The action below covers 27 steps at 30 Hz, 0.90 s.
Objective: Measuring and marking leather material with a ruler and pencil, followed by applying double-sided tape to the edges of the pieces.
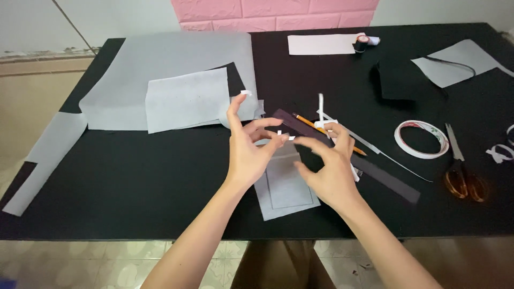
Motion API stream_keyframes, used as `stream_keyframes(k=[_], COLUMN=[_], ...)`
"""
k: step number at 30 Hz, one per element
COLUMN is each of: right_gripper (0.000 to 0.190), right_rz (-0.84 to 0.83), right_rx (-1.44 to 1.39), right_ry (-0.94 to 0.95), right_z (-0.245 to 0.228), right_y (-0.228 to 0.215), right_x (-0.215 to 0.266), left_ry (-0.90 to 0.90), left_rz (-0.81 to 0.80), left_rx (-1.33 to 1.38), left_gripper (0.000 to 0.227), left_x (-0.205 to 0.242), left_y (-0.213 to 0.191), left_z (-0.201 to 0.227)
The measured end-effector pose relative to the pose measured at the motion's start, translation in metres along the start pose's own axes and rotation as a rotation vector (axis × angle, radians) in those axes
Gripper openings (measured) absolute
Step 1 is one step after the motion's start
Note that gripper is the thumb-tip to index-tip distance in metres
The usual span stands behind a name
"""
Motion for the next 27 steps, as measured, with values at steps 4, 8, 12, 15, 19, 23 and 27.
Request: stream_keyframes(k=[4,8,12,15,19,23,27], right_gripper=[0.028,0.015,0.013,0.009,0.017,0.013,0.023], right_rz=[0.123,0.075,0.076,0.152,0.257,0.389,0.298], right_rx=[-0.086,-0.202,-0.168,0.003,0.264,0.569,0.448], right_ry=[-0.035,0.107,0.108,-0.025,0.118,0.001,0.199], right_z=[-0.004,0.000,0.008,0.010,0.047,0.175,0.323], right_y=[-0.015,-0.018,-0.023,-0.041,-0.136,-0.239,-0.315], right_x=[-0.005,-0.005,-0.008,-0.013,-0.024,-0.009,-0.014], left_ry=[0.050,0.270,0.485,0.524,0.505,0.323,0.266], left_rz=[-0.042,-0.058,0.001,0.053,0.009,-0.158,-0.190], left_rx=[0.051,-0.059,-0.121,-0.081,-0.196,-0.443,-0.652], left_gripper=[0.111,0.099,0.095,0.103,0.109,0.096,0.077], left_x=[0.009,0.015,0.018,0.016,0.011,0.013,0.011], left_y=[0.010,0.020,0.031,0.026,0.011,0.013,0.016], left_z=[0.006,0.003,-0.014,-0.011,-0.008,0.000,0.006])
Point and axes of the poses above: each hand's wrist, its own x-axis away from the middle knuckle, its own y-axis out of the palm, z = x × y, the point moved 4 cm from there along -x, towards the middle knuckle, and after that the axes turned 11 degrees about -x, right-handed, at the moved point
